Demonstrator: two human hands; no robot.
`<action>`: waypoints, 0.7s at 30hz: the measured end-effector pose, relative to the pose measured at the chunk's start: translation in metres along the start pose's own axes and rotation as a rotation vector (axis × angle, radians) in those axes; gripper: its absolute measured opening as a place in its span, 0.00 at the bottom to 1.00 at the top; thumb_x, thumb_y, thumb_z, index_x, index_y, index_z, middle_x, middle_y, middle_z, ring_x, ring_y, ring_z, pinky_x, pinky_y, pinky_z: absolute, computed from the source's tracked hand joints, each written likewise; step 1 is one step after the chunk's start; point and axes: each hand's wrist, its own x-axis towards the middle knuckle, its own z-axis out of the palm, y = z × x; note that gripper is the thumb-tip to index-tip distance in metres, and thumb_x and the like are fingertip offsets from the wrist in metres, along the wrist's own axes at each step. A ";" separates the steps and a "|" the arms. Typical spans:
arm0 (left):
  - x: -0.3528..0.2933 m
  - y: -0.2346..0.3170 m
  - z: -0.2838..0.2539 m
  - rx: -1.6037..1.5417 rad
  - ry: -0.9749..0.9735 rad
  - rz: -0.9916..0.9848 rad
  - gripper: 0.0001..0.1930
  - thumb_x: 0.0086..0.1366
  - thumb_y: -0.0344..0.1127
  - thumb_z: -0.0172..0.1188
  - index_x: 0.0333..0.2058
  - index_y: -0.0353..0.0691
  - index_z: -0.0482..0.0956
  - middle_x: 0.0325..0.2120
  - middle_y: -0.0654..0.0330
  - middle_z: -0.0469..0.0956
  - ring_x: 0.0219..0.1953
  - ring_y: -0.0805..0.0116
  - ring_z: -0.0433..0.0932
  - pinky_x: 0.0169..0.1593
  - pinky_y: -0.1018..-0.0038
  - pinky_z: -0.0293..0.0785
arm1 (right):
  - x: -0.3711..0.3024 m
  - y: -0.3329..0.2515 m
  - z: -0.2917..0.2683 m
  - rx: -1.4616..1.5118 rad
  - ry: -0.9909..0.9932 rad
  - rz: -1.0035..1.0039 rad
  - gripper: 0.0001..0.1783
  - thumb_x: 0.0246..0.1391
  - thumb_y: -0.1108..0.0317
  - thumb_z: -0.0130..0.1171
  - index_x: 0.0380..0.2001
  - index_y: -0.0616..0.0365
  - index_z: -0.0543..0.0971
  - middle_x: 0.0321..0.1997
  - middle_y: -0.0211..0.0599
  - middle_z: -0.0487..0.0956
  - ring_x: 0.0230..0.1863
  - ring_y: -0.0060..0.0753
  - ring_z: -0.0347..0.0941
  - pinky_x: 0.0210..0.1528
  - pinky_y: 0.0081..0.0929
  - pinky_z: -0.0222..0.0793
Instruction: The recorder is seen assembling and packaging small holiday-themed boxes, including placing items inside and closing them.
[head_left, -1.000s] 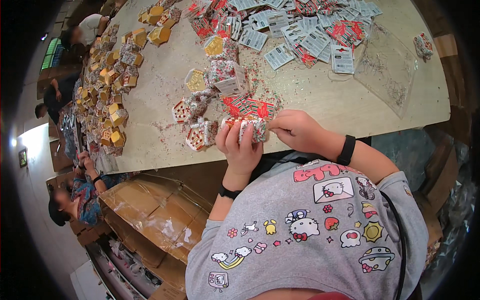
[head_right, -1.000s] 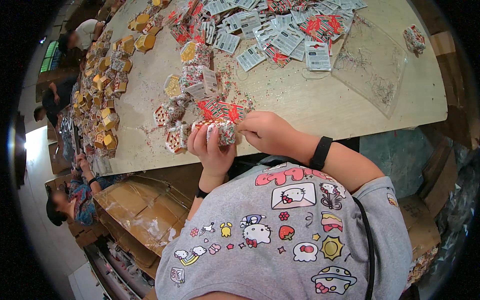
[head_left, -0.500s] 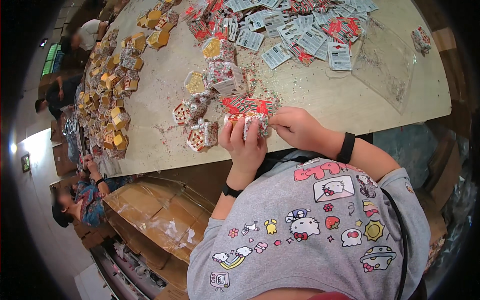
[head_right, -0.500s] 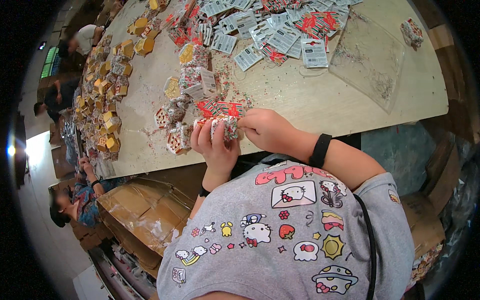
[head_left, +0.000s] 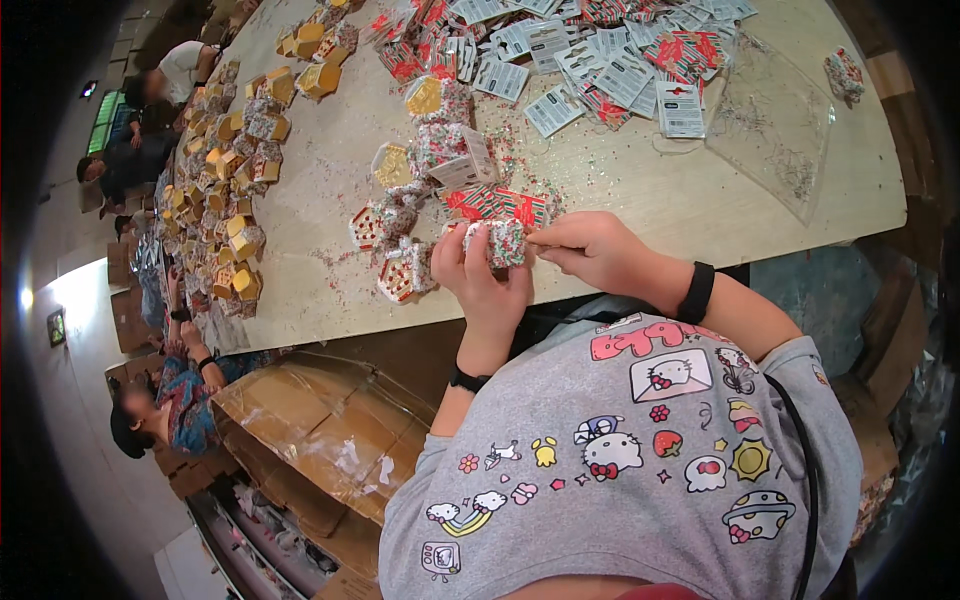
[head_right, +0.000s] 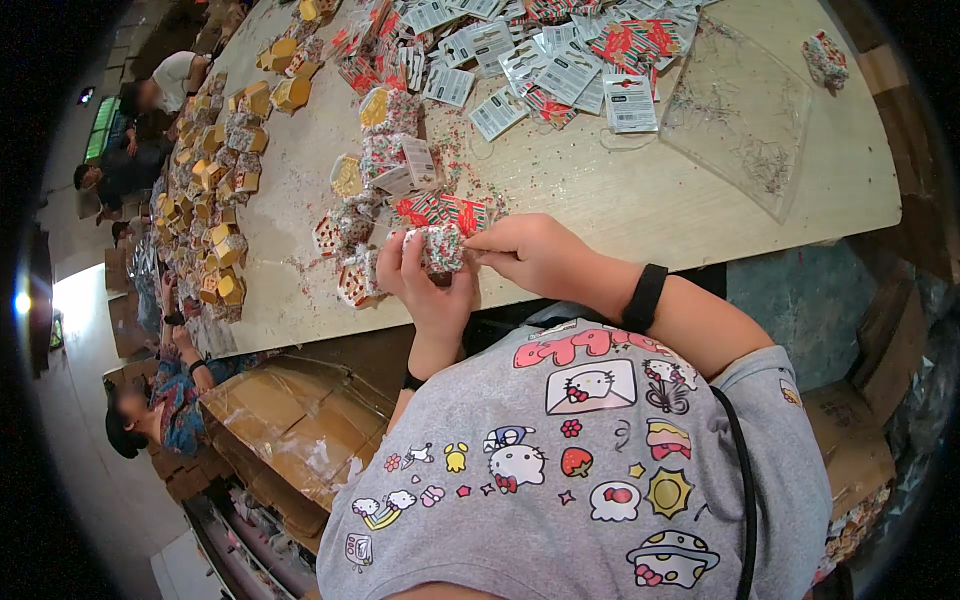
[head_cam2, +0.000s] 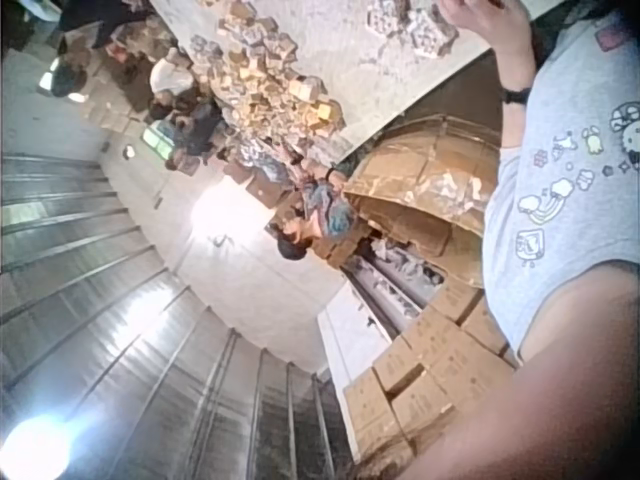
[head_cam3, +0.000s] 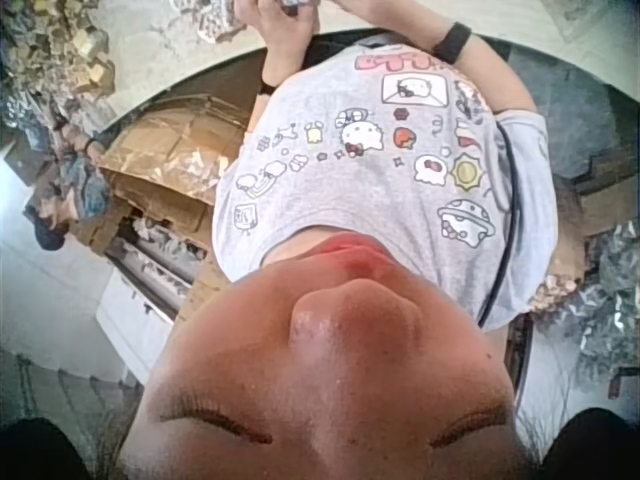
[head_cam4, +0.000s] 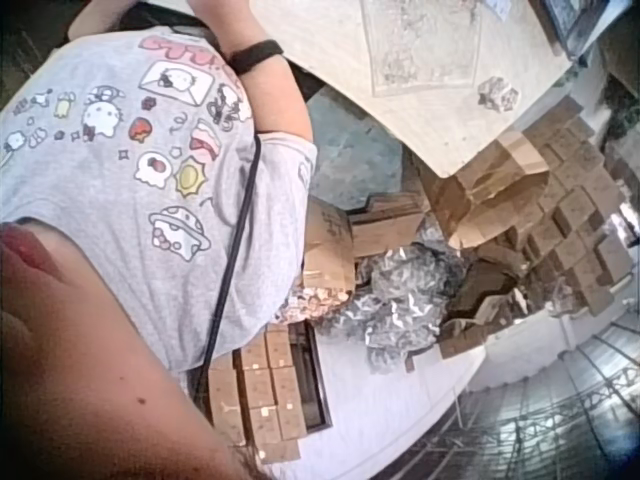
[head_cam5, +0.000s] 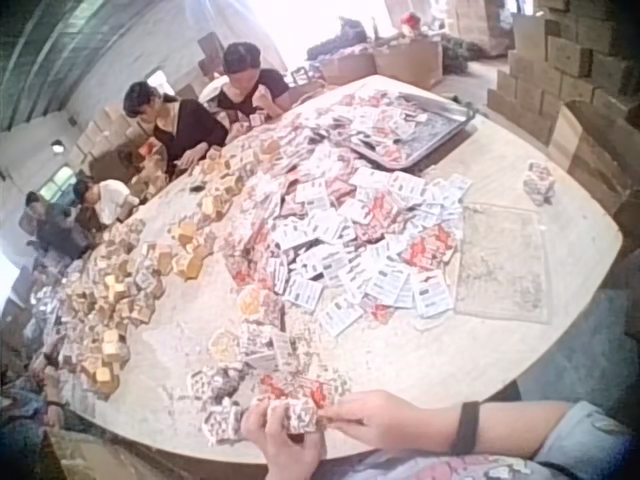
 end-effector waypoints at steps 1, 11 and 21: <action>0.000 -0.001 -0.001 -0.003 -0.008 0.008 0.30 0.47 0.34 0.64 0.51 0.38 0.64 0.51 0.48 0.58 0.54 0.51 0.56 0.56 0.58 0.53 | -0.001 0.001 0.000 0.027 -0.008 0.031 0.11 0.46 0.73 0.58 0.36 0.61 0.78 0.27 0.41 0.77 0.28 0.38 0.74 0.33 0.29 0.69; -0.003 0.002 0.000 0.003 -0.037 0.121 0.27 0.45 0.33 0.63 0.47 0.43 0.68 0.49 0.53 0.64 0.53 0.49 0.60 0.54 0.56 0.57 | -0.002 -0.010 -0.003 0.281 -0.103 0.365 0.05 0.50 0.74 0.57 0.31 0.61 0.77 0.22 0.32 0.76 0.19 0.18 0.70 0.22 0.18 0.67; 0.001 -0.001 0.001 -0.105 -0.021 0.054 0.30 0.45 0.34 0.66 0.49 0.41 0.65 0.50 0.51 0.62 0.52 0.51 0.60 0.54 0.58 0.58 | -0.002 -0.004 0.002 0.421 -0.010 0.326 0.07 0.49 0.77 0.57 0.33 0.63 0.76 0.26 0.32 0.77 0.25 0.19 0.72 0.28 0.18 0.69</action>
